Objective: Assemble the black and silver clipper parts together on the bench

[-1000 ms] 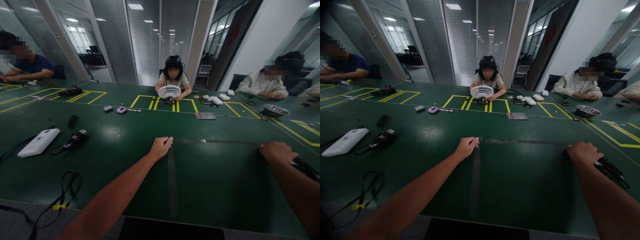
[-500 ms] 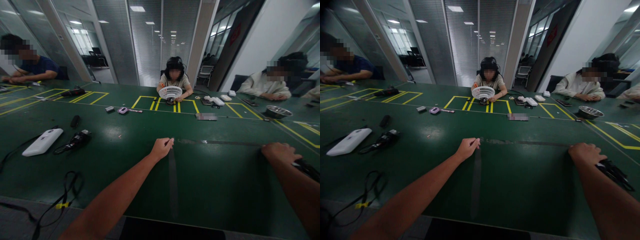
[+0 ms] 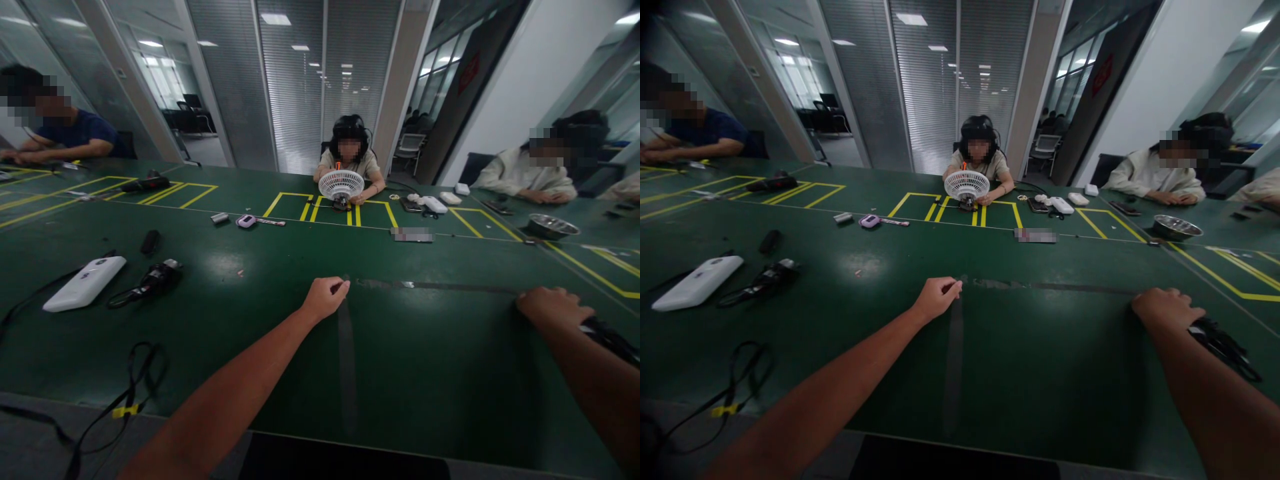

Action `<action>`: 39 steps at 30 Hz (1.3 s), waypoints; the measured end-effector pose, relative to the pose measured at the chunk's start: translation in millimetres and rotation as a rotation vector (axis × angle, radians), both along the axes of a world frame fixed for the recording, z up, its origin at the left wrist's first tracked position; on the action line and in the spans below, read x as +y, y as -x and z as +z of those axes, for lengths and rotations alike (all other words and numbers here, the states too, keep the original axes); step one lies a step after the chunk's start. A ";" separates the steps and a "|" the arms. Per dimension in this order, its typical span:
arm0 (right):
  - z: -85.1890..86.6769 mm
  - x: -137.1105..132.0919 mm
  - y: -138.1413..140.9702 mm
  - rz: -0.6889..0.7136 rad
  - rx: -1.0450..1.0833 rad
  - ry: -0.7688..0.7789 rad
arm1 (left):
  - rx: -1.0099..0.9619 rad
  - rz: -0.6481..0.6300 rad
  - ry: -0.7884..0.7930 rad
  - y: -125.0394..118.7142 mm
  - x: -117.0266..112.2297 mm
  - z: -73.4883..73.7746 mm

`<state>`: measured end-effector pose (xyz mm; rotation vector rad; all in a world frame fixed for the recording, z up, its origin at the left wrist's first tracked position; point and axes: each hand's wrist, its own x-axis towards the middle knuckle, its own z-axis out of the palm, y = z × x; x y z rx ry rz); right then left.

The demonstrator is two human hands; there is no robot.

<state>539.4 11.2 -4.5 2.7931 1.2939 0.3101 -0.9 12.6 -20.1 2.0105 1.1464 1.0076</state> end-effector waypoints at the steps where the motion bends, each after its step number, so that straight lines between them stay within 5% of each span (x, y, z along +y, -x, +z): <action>1: 4.2 -2.1 6.8 -0.038 -0.019 0.032 | 0.002 -0.002 0.002 0.4 -0.2 -0.2; 3: 13.7 -5.7 22.8 -0.041 -0.100 0.079 | 0.005 -0.005 0.006 1.3 -0.9 -0.2; 7: 33.8 -6.1 69.0 0.192 -0.232 0.022 | 0.011 -0.016 0.021 2.6 -2.2 0.8; 11: 45.6 2.1 148.0 0.426 -0.089 -0.070 | 0.013 -0.018 0.021 1.9 -2.2 0.8; 17: 20.2 2.5 299.6 0.837 0.338 -0.373 | 0.015 0.022 -0.012 0.4 0.7 -3.4; 20: 0.8 -2.6 347.3 0.955 0.461 -0.438 | 0.019 0.044 -0.037 -0.7 2.4 -5.3; 24: -14.9 -4.8 350.3 1.051 0.506 -0.417 | 0.030 0.028 -0.054 -3.2 2.9 -4.4; 32: -24.9 -4.7 297.1 0.927 0.648 -0.398 | 0.047 0.009 -0.011 -2.1 -2.5 -1.8; 39: -24.2 -7.8 304.5 1.001 0.693 -0.332 | 0.387 0.073 -0.360 7.0 -8.6 22.3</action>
